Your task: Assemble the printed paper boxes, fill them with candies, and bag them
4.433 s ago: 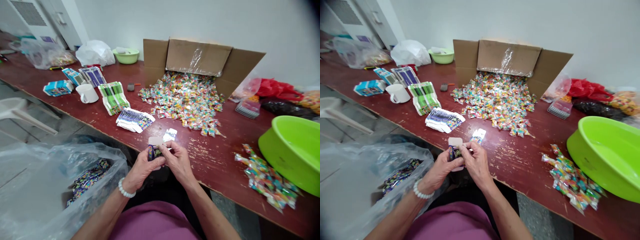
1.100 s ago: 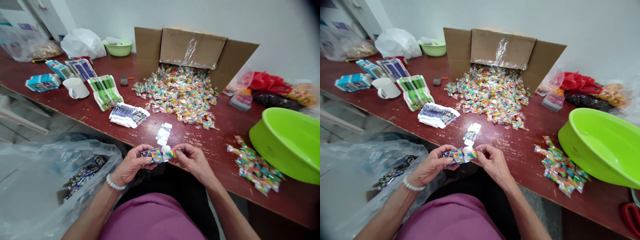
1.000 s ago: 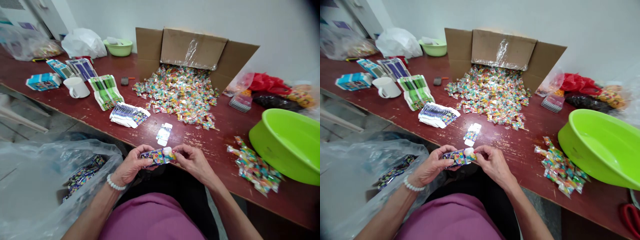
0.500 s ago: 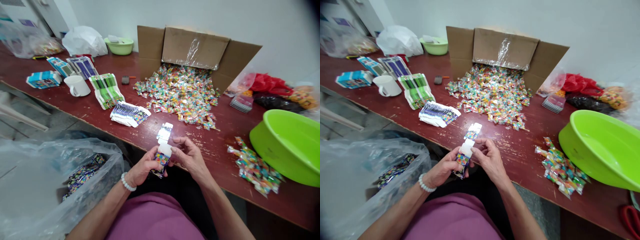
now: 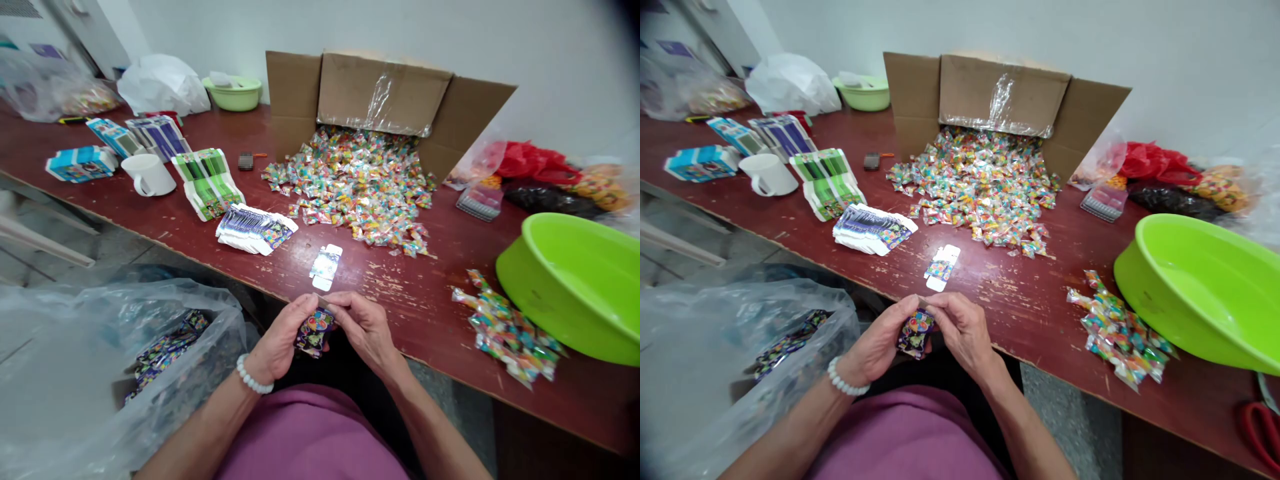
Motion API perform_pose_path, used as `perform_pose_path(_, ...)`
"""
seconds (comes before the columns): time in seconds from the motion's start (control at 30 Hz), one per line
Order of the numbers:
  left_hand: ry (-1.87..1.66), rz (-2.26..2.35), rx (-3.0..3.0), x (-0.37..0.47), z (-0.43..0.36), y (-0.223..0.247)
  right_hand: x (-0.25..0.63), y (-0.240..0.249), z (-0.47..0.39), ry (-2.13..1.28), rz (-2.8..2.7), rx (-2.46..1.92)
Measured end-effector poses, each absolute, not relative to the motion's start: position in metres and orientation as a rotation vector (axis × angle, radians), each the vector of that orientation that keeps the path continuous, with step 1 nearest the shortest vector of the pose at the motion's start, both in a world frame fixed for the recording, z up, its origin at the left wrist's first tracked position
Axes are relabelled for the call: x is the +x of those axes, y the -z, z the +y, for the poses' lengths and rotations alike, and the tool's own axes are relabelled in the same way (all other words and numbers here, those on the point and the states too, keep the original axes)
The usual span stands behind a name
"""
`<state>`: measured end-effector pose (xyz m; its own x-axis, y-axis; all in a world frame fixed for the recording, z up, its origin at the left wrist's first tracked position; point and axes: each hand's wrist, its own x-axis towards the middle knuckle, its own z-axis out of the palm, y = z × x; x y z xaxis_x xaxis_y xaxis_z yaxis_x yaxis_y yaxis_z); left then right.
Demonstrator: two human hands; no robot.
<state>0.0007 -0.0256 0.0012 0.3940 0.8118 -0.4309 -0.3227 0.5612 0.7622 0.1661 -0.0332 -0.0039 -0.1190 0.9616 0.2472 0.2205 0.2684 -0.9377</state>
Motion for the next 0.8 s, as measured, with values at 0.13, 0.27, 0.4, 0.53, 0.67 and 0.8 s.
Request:
perform_pose_path(0.13,-0.682,0.898,0.558,-0.001,-0.025,-0.003,0.172,-0.002,-0.032,-0.945,-1.703,-1.096)
perform_pose_path(0.27,-0.704,0.933,0.656,-0.002,-0.024,0.000,0.169,0.000,-0.029,-1.147,-1.520,-1.215)
perform_pose_path(0.4,-0.808,0.957,0.767,-0.001,-0.024,-0.001,0.165,0.007,-0.025,-1.278,-1.446,-1.258)
perform_pose_path(0.53,-0.823,0.980,0.750,0.000,-0.024,-0.002,0.164,0.006,-0.022,-1.313,-1.410,-1.259)
perform_pose_path(0.67,-0.795,0.944,0.646,0.000,-0.025,0.001,0.161,0.002,-0.021,-1.313,-1.352,-1.276)
perform_pose_path(0.8,-0.774,0.922,0.592,-0.001,-0.024,0.003,0.158,0.001,-0.022,-1.218,-1.416,-1.223)
